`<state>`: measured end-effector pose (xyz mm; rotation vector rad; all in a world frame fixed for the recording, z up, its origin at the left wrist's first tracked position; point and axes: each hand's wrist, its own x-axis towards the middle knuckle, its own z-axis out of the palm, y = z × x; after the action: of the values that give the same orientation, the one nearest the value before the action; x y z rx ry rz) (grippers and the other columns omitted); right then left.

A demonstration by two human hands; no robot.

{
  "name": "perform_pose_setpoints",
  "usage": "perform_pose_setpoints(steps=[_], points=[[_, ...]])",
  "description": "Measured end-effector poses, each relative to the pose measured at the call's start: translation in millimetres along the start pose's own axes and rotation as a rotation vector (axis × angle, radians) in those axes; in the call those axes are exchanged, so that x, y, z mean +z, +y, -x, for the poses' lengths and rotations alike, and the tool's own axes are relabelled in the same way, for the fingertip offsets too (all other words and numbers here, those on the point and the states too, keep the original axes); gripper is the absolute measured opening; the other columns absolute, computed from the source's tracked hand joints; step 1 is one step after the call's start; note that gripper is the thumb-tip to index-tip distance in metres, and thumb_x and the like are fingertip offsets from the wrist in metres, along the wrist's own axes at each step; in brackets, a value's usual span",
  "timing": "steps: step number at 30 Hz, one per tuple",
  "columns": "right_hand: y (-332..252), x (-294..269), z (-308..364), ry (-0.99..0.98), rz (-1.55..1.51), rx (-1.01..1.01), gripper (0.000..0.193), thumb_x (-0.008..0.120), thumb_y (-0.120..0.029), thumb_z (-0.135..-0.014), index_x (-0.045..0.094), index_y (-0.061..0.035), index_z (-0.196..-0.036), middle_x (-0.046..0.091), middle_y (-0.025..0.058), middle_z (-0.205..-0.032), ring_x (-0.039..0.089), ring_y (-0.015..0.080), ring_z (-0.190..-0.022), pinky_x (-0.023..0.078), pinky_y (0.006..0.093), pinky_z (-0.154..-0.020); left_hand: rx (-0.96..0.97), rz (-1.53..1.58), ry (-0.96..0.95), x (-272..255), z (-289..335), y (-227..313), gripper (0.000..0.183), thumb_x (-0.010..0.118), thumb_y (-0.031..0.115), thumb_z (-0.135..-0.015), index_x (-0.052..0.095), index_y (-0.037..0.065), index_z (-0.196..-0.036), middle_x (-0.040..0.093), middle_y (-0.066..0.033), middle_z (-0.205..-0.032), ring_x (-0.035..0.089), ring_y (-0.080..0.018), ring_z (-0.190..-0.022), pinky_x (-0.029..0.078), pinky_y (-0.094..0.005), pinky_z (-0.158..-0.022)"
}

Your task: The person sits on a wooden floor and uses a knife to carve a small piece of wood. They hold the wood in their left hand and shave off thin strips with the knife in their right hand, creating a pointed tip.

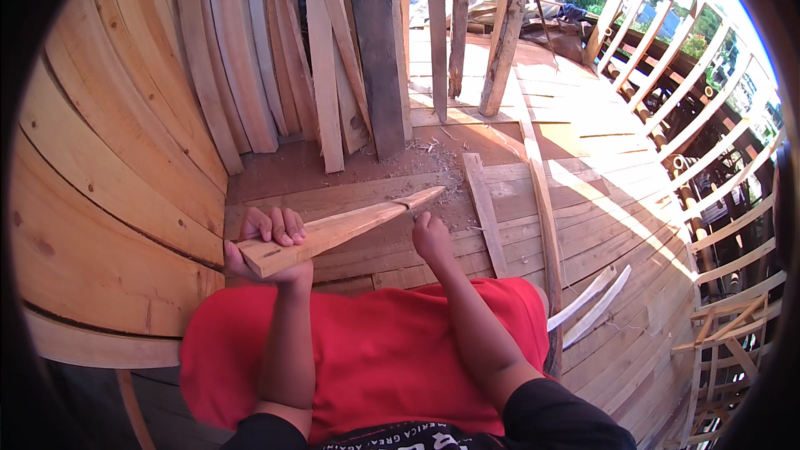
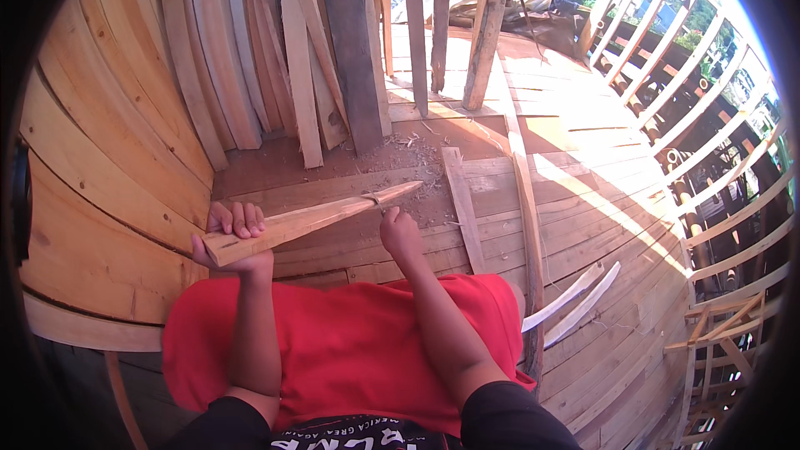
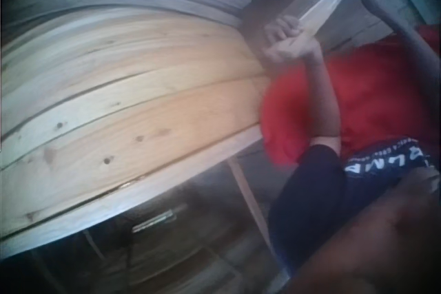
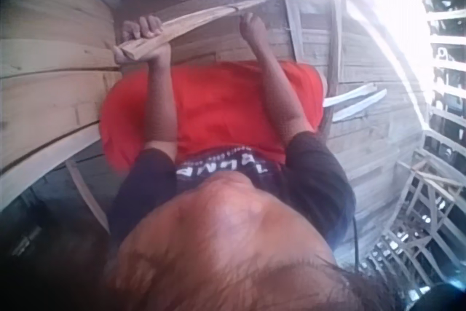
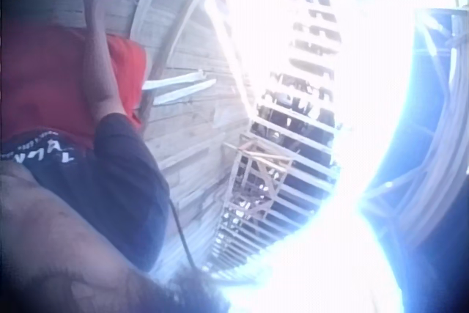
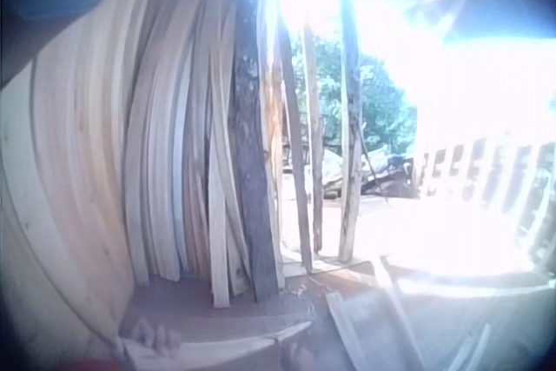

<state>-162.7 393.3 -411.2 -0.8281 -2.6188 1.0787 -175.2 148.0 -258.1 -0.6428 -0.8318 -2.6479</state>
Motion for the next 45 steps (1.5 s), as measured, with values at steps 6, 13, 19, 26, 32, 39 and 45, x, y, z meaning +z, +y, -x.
perform_pose_setpoints(steps=[6,13,19,26,32,39,45], points=[[-70.9,-28.4,53.7,-0.250,-0.034,-0.083,0.062,0.032,-0.038,-0.099,0.068,0.0105,-0.086,0.062,0.0387,-0.089,0.062,0.0528,-0.093,0.045,0.0592,-0.089,0.027,-0.054,-0.002,-7.8,6.3,8.1,0.058,0.037,0.067,-0.089,0.037,0.013,-0.070,0.041,-0.0026,-0.052,0.038,-0.0146,-0.048,0.033,-0.0276,-0.050],[0.8,5.0,11.3,-0.125,0.025,-0.049,0.055,0.032,-0.035,-0.098,0.065,0.0089,-0.094,0.063,0.0369,-0.096,0.060,0.0539,-0.097,0.045,0.0602,-0.089,-0.001,-0.046,0.094,-11.7,-0.4,4.8,0.059,0.034,0.068,-0.088,0.036,0.013,-0.069,0.040,-0.0027,-0.051,0.037,-0.0147,-0.048,0.032,-0.0280,-0.048],[22.8,18.4,-7.6,-0.074,-0.051,0.128,0.060,0.032,-0.037,-0.097,0.066,0.0118,-0.095,0.063,0.0381,-0.095,0.060,0.0556,-0.094,0.046,0.0587,-0.088,0.012,-0.043,0.072,-1.1,4.5,3.2,0.059,0.036,0.069,-0.088,0.037,0.013,-0.070,0.040,-0.0028,-0.051,0.038,-0.0145,-0.048,0.033,-0.0283,-0.048],[2.8,16.7,0.7,-0.126,-0.073,-0.006,0.056,0.034,-0.035,-0.095,0.065,0.0119,-0.101,0.058,0.0426,-0.107,0.055,0.0562,-0.107,0.041,0.0577,-0.098,0.027,-0.078,0.006,-6.1,9.8,8.5,0.059,0.034,0.069,-0.090,0.037,0.013,-0.070,0.042,-0.0024,-0.052,0.039,-0.0146,-0.048,0.035,-0.0276,-0.051],[-8.7,-3.6,13.2,-0.261,0.037,-0.016,0.054,0.033,-0.036,-0.097,0.062,0.0093,-0.104,0.059,0.0387,-0.110,0.056,0.0551,-0.105,0.042,0.0583,-0.095,0.000,-0.030,0.050,-15.7,1.5,2.8,0.058,0.036,0.069,-0.088,0.037,0.013,-0.070,0.042,-0.0019,-0.052,0.039,-0.0145,-0.047,0.034,-0.0275,-0.049],[-11.3,10.0,13.3,-0.223,0.126,-0.142,0.054,0.034,-0.035,-0.096,0.065,0.0098,-0.101,0.061,0.0382,-0.106,0.059,0.0530,-0.101,0.046,0.0568,-0.092,0.003,-0.048,0.063,-25.2,-5.7,7.3,0.057,0.037,0.068,-0.088,0.037,0.014,-0.069,0.043,-0.0018,-0.051,0.037,-0.0139,-0.046,0.033,-0.0278,-0.049],[6.5,4.1,-2.7,-0.065,0.053,-0.013,0.059,0.031,-0.037,-0.097,0.067,0.0098,-0.096,0.063,0.0372,-0.101,0.059,0.0540,-0.100,0.045,0.0572,-0.093,-0.017,0.011,0.038,-12.1,-2.8,-2.9,0.059,0.036,0.070,-0.088,0.038,0.014,-0.070,0.043,-0.0018,-0.051,0.039,-0.0143,-0.046,0.034,-0.0279,-0.049]])
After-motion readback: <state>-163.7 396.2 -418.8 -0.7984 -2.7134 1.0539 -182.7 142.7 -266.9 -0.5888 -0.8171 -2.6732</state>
